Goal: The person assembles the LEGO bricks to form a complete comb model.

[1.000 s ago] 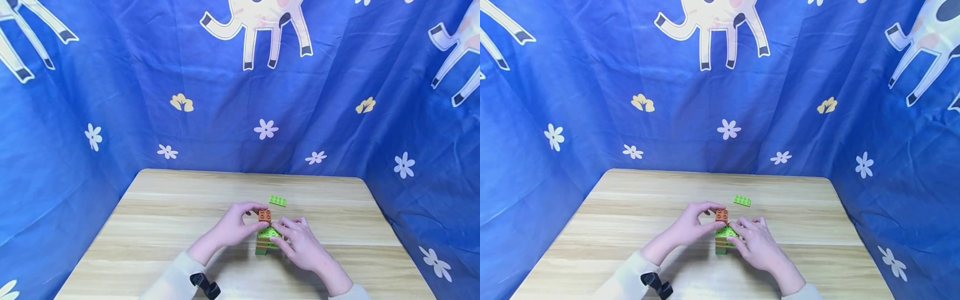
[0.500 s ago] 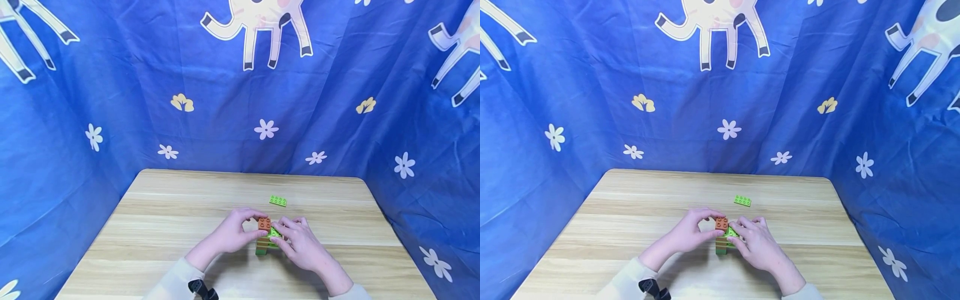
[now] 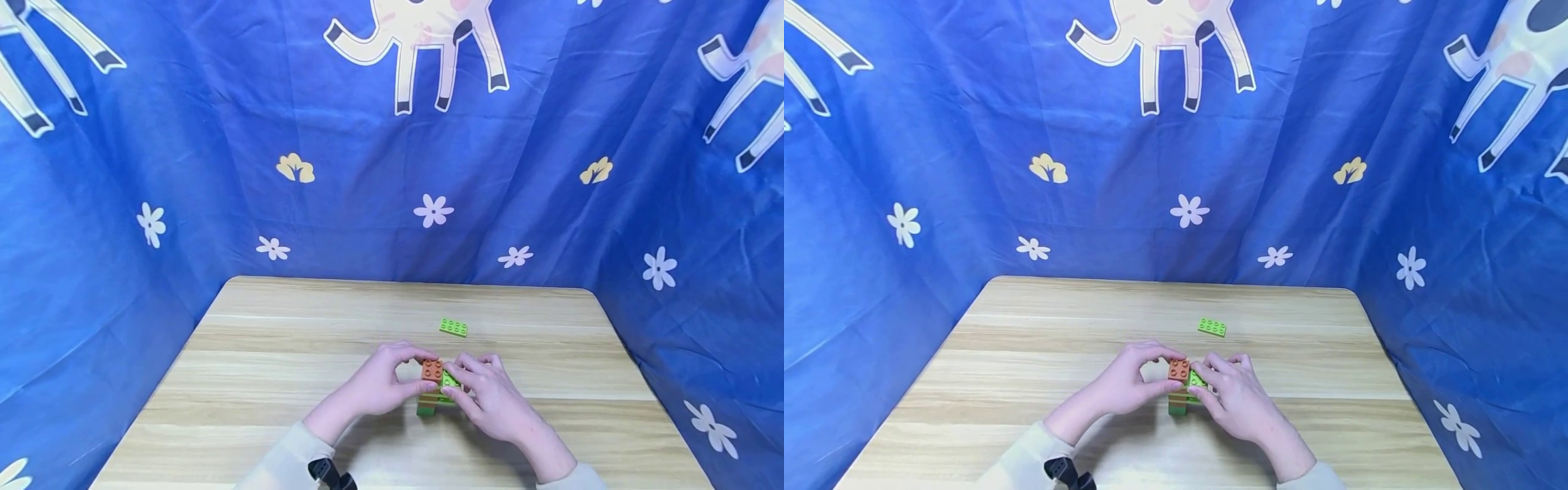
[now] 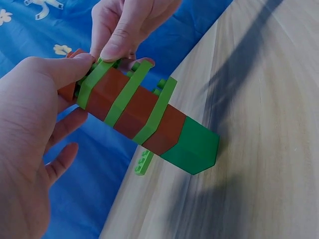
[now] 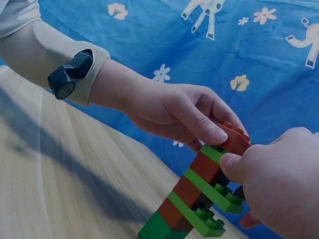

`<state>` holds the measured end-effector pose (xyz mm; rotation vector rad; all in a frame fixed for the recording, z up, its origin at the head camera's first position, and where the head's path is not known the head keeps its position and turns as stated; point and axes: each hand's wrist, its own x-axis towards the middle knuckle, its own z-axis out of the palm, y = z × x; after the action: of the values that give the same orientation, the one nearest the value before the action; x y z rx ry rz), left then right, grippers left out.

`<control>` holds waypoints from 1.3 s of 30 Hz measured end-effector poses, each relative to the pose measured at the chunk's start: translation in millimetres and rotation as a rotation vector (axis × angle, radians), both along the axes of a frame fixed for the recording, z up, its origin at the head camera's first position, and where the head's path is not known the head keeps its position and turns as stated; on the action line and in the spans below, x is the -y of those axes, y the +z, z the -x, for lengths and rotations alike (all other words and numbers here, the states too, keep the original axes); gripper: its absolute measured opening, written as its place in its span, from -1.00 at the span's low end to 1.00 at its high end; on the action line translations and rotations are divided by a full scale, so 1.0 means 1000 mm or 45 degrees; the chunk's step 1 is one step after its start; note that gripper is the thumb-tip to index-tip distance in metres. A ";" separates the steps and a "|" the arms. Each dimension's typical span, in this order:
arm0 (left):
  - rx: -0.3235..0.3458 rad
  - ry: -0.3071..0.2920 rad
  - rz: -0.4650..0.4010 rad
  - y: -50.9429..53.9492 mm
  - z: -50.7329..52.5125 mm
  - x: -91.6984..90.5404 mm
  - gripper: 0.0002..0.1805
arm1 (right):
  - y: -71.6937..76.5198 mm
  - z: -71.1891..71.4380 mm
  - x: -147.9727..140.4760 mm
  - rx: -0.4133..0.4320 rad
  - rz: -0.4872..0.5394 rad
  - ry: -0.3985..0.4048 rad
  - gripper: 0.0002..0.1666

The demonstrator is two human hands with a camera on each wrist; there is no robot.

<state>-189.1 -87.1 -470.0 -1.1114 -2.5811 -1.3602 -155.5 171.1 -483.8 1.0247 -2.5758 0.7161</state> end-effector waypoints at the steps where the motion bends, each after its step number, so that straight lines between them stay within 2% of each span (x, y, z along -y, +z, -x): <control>1: -0.010 0.001 0.006 0.000 0.000 0.000 -0.52 | 0.000 0.000 0.000 0.001 -0.003 0.000 -0.51; 12: -0.126 0.010 0.071 0.004 0.000 0.001 -0.55 | -0.001 0.000 0.001 -0.022 -0.010 0.012 -0.52; 24: -0.177 0.025 0.126 0.006 0.002 0.000 -0.58 | 0.000 0.000 0.002 -0.010 0.007 0.019 -0.52; 30: -0.236 0.030 0.158 0.006 0.002 -0.001 -0.57 | 0.000 0.000 0.002 -0.017 0.005 0.018 -0.53; 39: -0.200 0.044 0.117 0.000 0.000 -0.001 -0.55 | 0.001 0.000 0.001 -0.004 0.002 0.015 -0.53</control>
<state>-188.9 -86.3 -470.0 -1.1305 -2.5591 -1.1097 -155.9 169.7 -483.1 1.0407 -2.5682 0.7185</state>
